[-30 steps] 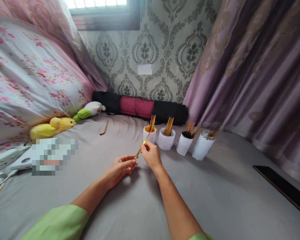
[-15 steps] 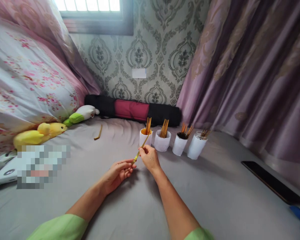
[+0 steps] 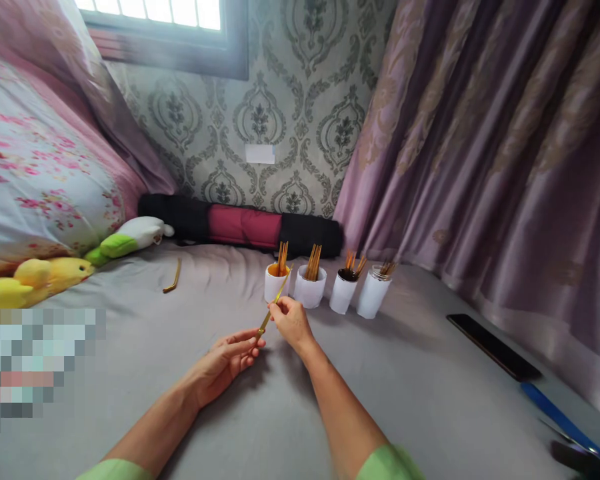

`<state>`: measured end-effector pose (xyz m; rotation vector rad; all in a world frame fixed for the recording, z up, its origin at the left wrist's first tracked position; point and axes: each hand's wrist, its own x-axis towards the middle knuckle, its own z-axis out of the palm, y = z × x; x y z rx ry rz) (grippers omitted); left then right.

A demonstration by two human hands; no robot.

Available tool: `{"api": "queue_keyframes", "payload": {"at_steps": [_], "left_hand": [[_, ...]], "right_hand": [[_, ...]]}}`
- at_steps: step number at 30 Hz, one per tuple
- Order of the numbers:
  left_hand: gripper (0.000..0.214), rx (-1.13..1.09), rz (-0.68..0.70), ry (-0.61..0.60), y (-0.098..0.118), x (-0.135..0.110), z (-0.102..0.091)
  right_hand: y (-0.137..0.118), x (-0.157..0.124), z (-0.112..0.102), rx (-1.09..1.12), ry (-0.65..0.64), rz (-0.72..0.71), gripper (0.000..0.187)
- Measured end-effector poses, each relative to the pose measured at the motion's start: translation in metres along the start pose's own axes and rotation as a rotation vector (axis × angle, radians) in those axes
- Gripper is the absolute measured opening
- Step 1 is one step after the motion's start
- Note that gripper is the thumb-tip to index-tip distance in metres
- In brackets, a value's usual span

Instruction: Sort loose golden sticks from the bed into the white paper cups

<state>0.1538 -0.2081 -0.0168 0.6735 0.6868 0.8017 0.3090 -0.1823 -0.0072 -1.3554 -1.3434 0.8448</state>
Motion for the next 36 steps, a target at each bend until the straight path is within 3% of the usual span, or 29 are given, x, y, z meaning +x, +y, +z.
{"api": "queue_keyframes", "payload": {"at_steps": [13,36], "left_hand": [[0.031,-0.041,-0.024,-0.029,-0.002,0.002,-0.002],[0.027,-0.036,-0.035,-0.030,0.001,0.000,0.000]], "right_hand": [[-0.010,0.002,-0.005,0.069,0.017,0.055,0.028],[-0.027,0.033,-0.036,0.182,0.111,0.093,0.029]]}}
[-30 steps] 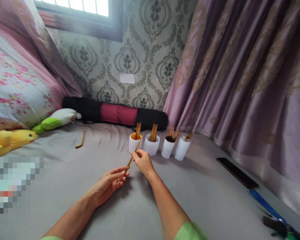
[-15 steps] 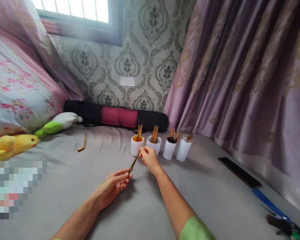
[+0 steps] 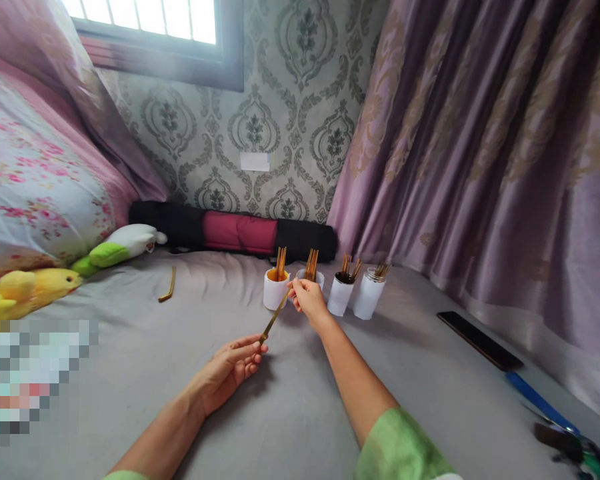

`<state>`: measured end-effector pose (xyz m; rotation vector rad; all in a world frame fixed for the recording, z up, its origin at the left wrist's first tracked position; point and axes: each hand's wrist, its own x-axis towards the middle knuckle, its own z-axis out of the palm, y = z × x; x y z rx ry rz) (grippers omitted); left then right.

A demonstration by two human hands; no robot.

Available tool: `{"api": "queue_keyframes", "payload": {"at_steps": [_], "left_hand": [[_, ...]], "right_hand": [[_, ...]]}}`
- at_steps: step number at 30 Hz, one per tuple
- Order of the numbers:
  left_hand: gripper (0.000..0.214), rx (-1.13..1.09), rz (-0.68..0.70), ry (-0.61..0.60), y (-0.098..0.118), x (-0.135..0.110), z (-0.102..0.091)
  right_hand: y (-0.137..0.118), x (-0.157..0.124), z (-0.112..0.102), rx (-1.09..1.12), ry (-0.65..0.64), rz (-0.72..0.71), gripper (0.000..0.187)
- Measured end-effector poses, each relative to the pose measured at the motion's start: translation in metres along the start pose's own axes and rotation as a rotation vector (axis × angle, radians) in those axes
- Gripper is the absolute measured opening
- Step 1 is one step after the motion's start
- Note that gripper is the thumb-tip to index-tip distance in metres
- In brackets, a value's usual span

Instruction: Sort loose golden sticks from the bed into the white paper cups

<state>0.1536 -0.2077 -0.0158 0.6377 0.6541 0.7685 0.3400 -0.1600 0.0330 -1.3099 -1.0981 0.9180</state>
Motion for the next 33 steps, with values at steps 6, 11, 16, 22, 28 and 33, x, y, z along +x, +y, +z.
{"api": "queue_keyframes", "payload": {"at_steps": [6,11,16,22,28,33], "left_hand": [[0.027,-0.008,0.000,-0.006,0.000,0.000,-0.001],[0.029,-0.009,-0.001,-0.021,-0.001,0.002,-0.003],[0.030,-0.012,-0.002,-0.019,-0.001,0.002,-0.004],[0.028,-0.014,-0.005,-0.015,0.000,0.001,-0.003],[0.029,-0.044,-0.009,-0.017,0.001,0.002,-0.005],[0.027,-0.084,-0.005,-0.005,0.002,0.004,-0.007]], "right_hand": [[-0.006,0.004,-0.004,0.000,0.033,-0.004,0.026],[-0.011,0.008,-0.009,-0.016,0.043,-0.025,0.023],[-0.018,0.011,-0.012,-0.042,0.050,-0.045,0.023],[-0.022,0.012,-0.017,-0.065,0.048,-0.061,0.024],[-0.022,0.012,-0.024,-0.082,0.043,-0.045,0.024],[-0.023,0.010,-0.026,-0.084,0.052,-0.040,0.022]]}}
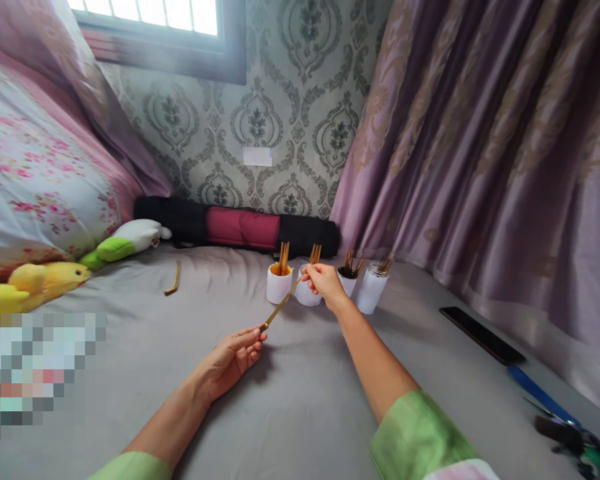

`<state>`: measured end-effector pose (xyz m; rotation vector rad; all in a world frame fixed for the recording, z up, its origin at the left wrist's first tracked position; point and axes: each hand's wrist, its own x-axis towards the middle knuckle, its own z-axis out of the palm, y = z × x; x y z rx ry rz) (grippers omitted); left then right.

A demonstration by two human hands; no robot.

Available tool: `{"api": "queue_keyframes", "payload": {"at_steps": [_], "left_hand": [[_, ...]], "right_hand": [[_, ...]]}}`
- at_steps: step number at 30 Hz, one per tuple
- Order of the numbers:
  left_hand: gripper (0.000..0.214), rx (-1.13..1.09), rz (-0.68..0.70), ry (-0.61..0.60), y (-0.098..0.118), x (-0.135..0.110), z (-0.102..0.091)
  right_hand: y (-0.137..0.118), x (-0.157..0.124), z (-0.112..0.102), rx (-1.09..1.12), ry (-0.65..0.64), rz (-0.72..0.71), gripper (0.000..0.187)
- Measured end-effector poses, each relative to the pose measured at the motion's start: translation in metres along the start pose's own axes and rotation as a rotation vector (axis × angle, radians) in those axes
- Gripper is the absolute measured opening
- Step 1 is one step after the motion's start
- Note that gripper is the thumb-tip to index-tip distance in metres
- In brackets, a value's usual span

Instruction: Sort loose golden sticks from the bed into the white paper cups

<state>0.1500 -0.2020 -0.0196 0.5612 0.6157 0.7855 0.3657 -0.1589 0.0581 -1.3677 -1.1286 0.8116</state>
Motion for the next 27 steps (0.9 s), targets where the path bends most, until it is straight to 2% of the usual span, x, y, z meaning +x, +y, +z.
{"api": "queue_keyframes", "payload": {"at_steps": [5,16,21,27], "left_hand": [[0.020,-0.032,0.000,0.010,0.001,0.001,-0.001],[0.023,-0.093,-0.016,0.059,0.005,0.000,0.000],[0.022,-0.110,-0.030,0.071,0.005,0.001,-0.001],[0.021,-0.119,-0.022,0.052,0.005,0.003,-0.003]], "right_hand": [[-0.002,0.000,-0.001,0.008,0.015,-0.001,0.020],[-0.016,0.007,-0.016,0.094,0.125,0.019,0.016],[-0.025,0.015,-0.025,0.166,0.229,0.067,0.016],[-0.031,0.023,-0.033,0.207,0.361,0.057,0.015]]}}
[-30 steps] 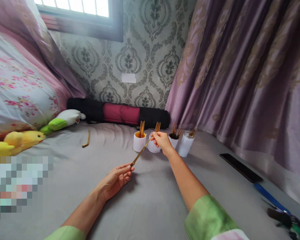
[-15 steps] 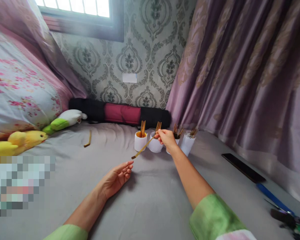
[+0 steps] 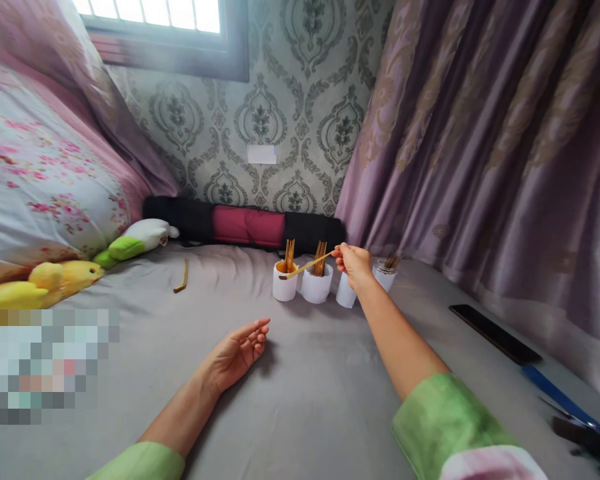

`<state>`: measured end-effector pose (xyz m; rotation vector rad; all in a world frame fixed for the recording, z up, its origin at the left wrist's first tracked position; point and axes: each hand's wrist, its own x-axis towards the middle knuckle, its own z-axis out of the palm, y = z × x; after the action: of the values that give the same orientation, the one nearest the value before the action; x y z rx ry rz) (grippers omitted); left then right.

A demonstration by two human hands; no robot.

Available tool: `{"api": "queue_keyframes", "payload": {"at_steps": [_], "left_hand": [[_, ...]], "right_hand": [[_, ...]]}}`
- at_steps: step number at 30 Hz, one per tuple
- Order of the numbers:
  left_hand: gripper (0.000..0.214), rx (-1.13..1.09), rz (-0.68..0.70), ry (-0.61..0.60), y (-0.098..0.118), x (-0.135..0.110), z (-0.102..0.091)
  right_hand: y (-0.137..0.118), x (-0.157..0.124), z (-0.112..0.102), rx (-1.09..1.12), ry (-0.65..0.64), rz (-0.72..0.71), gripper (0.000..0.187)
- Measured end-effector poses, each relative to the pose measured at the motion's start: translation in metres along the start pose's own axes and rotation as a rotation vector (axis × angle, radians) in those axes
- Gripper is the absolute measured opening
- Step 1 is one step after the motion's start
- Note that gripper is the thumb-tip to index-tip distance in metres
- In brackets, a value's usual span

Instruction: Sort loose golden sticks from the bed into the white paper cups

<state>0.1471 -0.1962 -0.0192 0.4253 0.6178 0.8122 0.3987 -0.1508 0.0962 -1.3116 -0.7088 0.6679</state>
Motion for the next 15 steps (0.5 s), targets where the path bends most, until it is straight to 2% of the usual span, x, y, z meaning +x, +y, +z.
{"api": "queue_keyframes", "payload": {"at_steps": [15], "left_hand": [[0.020,-0.020,-0.003,0.002,0.001,-0.001,0.001]], "right_hand": [[-0.009,0.014,0.001,-0.012,0.173,-0.081,0.018]]}}
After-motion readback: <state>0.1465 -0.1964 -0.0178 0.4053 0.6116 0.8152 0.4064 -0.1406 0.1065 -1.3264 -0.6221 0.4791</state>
